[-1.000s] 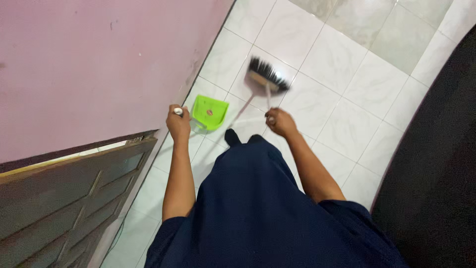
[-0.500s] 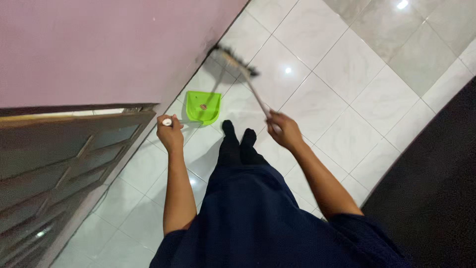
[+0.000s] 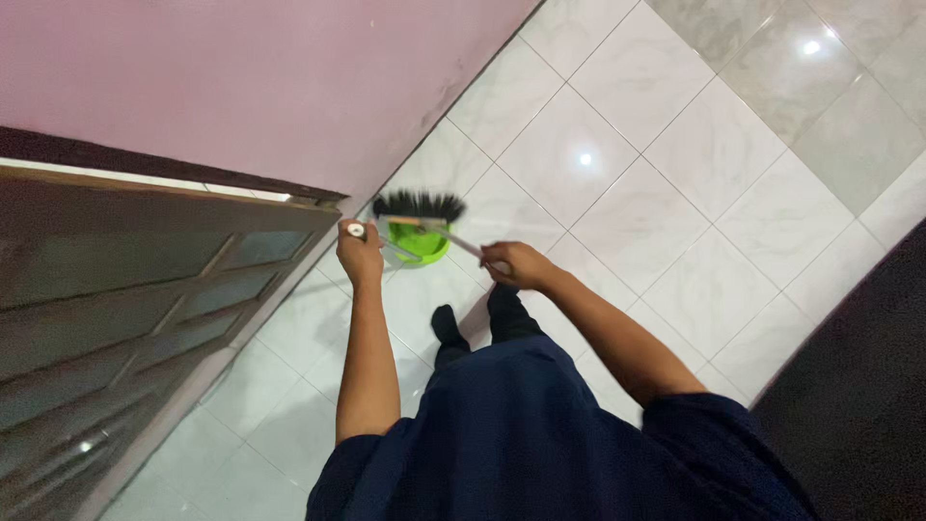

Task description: The person sweeps the floor using a broom and a dustpan, gathering debris and then emptying the dustpan into a trash bin.

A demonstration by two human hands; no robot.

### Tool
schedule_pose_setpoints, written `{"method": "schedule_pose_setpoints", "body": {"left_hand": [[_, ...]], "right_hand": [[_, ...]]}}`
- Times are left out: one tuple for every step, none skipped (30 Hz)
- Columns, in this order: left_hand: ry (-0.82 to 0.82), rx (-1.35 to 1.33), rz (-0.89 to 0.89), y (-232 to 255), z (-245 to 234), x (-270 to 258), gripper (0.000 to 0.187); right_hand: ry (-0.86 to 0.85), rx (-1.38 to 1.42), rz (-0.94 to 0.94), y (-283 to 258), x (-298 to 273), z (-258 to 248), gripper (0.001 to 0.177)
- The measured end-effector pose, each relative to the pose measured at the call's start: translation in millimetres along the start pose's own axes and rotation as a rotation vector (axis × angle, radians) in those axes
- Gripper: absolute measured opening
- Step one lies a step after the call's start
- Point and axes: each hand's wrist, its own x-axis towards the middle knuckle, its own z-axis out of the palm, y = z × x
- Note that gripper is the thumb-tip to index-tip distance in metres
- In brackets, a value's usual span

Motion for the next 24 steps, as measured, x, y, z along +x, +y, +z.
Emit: {"method": "schedule_pose_setpoints", "body": {"left_hand": [[-0.022,0.004,-0.032,-4.7,-8.7,-4.4,0.021],[-0.033,0.004,-0.030,-9.4,-17.4,-2.9,0.021],[-0.030,-0.017,-0.064,-15.6,-26.4,-3.6,0.018],[-0.027,-0.038,-0.098,-22.0,-35.8,-6.9,0.016],[-0.025,-0.043,-0.098,-27.0,-45.2,-11.5,0.016],[-0.014,-0.021,-0.060,-32.1,-56.7,-19.8,0.018],[0.003,0.002,-0.021,-37.1,-69.1,-25.7,0.020],[0.012,-0.001,-0.018,-41.3,-78.3,-32.5,0.020],[0.013,-0.060,-0.061,-45.3,-88.5,-40.3,0.020],[0.014,-0.120,-0.103,-48.3,-97.0,-46.0,0.020],[0.018,-0.113,-0.104,-51.0,-106.6,-54.2,0.020],[0.003,-0.090,-0.100,-53.7,-115.7,-61.2,0.019],[-0.015,-0.073,-0.095,-56.9,-121.0,-63.4,0.018],[-0.015,-0.074,-0.094,-60.6,-127.4,-63.5,0.018],[0.009,-0.007,-0.067,-63.1,-132.7,-66.1,0.019],[0.033,0.061,-0.041,-65.9,-137.4,-69.0,0.019],[0.027,0.063,-0.042,-70.9,-142.8,-69.9,0.019],[-0.028,0.019,-0.071,-75.6,-146.9,-70.0,0.019],[-0.091,-0.029,-0.092,-76.3,-146.1,-69.2,0.019],[-0.105,-0.033,-0.085,-77.9,-148.5,-70.5,0.019],[-0.132,-0.017,-0.103,-79.8,-149.7,-66.4,0.015],[-0.158,-0.001,-0.122,-80.1,-150.3,-61.9,0.012],[-0.168,-0.004,-0.115,-80.7,-154.1,-61.3,0.012],[-0.203,0.020,-0.082,-80.0,-157.4,-60.4,0.010]], "right_hand": [[-0.017,0.040,-0.003,-25.3,-19.7,-9.8,0.022],[-0.012,0.033,0.014,-48.0,-30.3,-22.6,0.021],[-0.013,0.026,0.033,-70.8,-43.2,-33.1,0.020],[0.023,0.017,0.039,-93.4,-57.8,-41.7,0.022],[0.056,0.002,0.032,-111.9,-65.4,-51.5,0.024],[0.054,-0.003,0.031,-127.9,-71.2,-56.0,0.024],[0.110,-0.019,0.145,-138.5,-74.7,-56.2,0.022],[0.167,-0.035,0.258,-143.5,-76.5,-51.9,0.020],[0.165,-0.034,0.248,-141.5,-71.4,-41.7,0.020],[0.216,-0.094,0.252,-132.0,-61.8,-29.1,0.018],[0.268,-0.149,0.263,-119.2,-56.2,-11.1,0.017],[0.284,-0.204,0.196,-102.8,-45.7,11.4,0.018],[0.303,-0.265,0.132,-85.1,-31.4,35.6,0.020],[0.282,-0.244,0.186,-70.9,-15.2,66.3,0.023],[0.258,-0.224,0.240,-59.6,-2.3,94.1,0.025],[0.241,-0.233,0.184,-52.2,5.7,113.2,0.023],[0.228,-0.239,0.135,-51.5,8.8,131.3,0.021],[0.229,-0.236,0.140,-52.8,8.0,146.3,0.021],[0.146,-0.184,0.165,-55.7,5.8,152.3,0.021],[0.064,-0.131,0.189,-61.1,1.1,153.6,0.022],[0.080,-0.140,0.195,-66.9,-2.1,148.3,0.022],[0.056,-0.084,0.106,-75.9,-7.1,141.6,0.022],[0.027,-0.022,0.017,-93.9,-15.0,135.1,0.022],[0.037,-0.026,0.023,-115.5,-25.3,124.3,0.022]]}}
